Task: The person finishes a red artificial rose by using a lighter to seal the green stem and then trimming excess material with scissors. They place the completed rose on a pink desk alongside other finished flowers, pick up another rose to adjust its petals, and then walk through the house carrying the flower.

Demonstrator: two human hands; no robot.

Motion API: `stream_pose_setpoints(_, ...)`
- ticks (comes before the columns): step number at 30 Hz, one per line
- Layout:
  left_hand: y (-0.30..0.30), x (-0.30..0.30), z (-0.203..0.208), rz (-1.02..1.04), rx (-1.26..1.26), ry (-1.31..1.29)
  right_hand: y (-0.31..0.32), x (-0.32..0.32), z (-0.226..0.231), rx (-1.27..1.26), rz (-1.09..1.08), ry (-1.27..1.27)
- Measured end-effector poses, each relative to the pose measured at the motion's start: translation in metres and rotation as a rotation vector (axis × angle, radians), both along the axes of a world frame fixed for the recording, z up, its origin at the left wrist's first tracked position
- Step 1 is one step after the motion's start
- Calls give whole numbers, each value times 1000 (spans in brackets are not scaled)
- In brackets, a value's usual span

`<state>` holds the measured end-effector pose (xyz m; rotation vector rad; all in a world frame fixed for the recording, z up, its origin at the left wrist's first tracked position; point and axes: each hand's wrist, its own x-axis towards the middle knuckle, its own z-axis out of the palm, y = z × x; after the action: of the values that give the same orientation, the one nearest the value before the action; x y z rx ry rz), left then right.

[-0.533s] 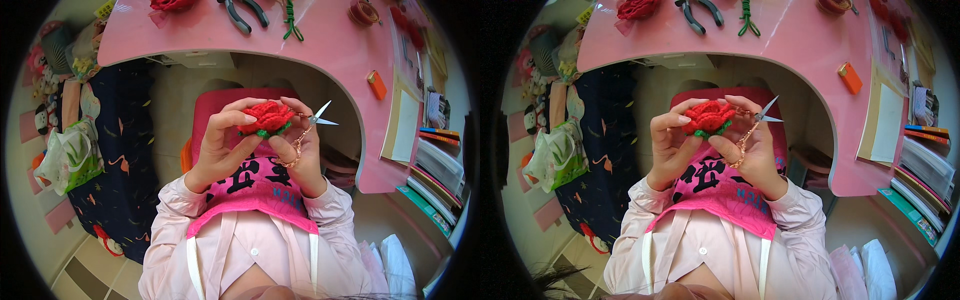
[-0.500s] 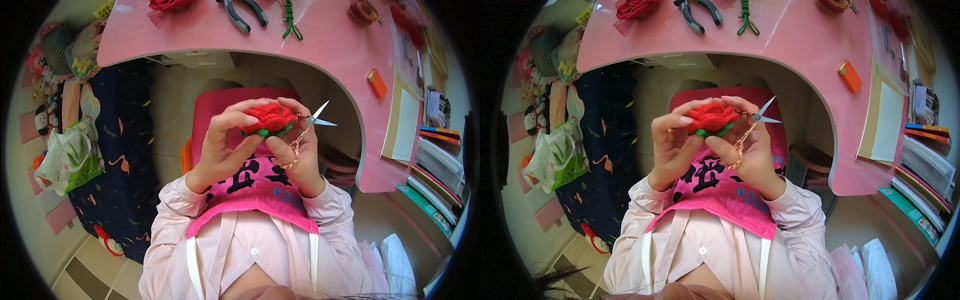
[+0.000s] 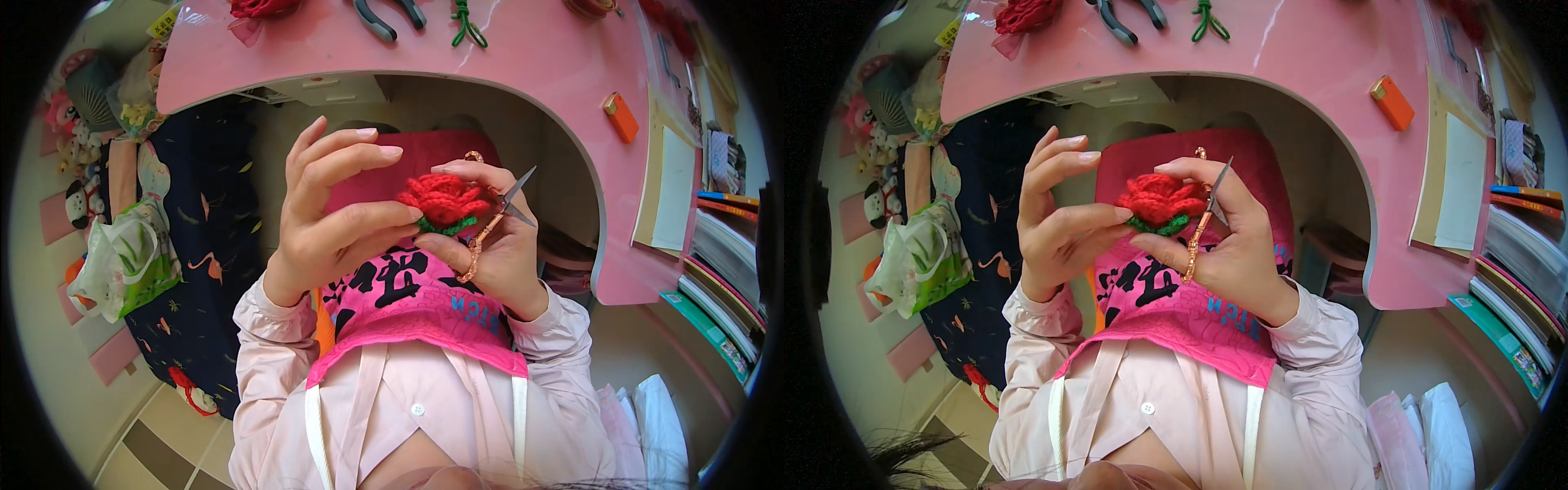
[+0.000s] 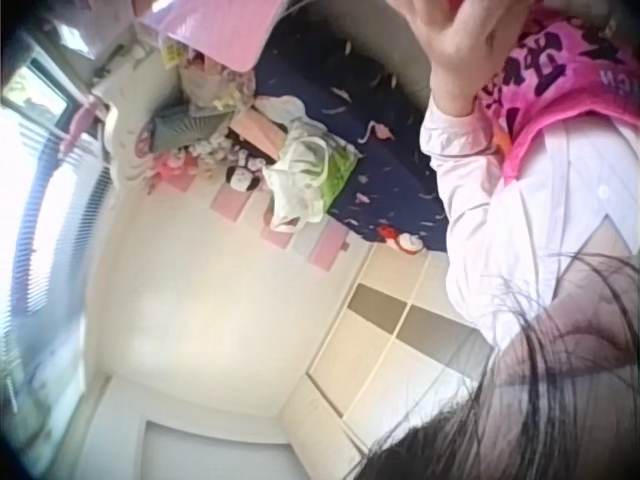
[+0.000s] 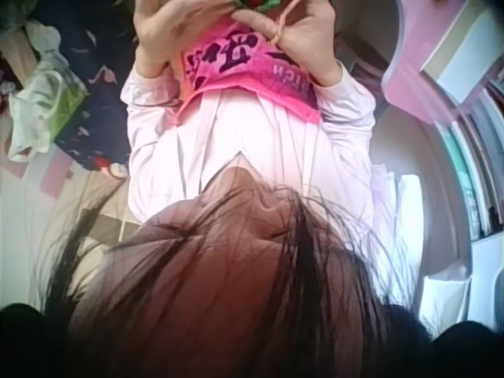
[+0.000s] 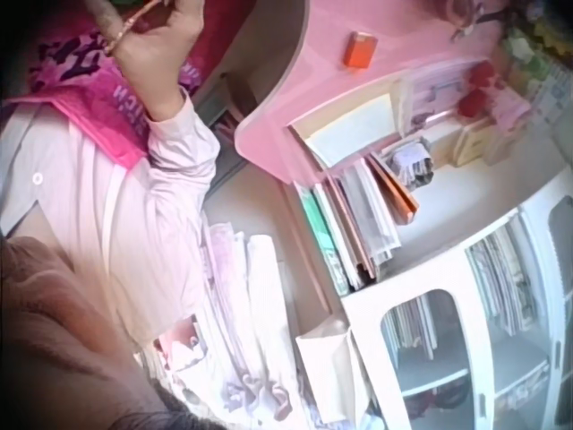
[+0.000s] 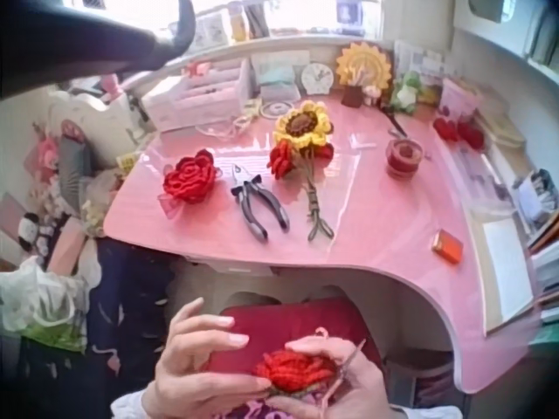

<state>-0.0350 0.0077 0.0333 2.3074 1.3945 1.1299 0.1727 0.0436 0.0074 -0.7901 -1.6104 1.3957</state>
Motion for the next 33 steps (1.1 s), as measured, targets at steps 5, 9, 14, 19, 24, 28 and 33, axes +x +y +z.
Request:
stream_pose_setpoints(5,0,-2,-6,-50,-84,-188,-1,-2,5,-24,0,11)
stream_pose_setpoints(9,-4,24,-25,-97,-298,-746,-3,0,5,-110,2,52)
stream_pose_setpoints(14,-12,56,-58,-101,-460,-1210,-2,2,-2,-184,-13,-18)
stream_pose_setpoints(19,-12,59,-62,-28,-538,-1386,2,4,1,-15,-142,-150)
stream_pose_setpoints(24,-11,58,-62,-87,-499,-1352,0,4,7,36,-129,-212)
stream_pose_setpoints(28,-11,55,-65,-110,-426,-1348,-1,0,7,4,-126,-183)
stream_pose_setpoints(33,-9,52,-65,-117,-476,-1387,3,0,8,52,-120,-222)
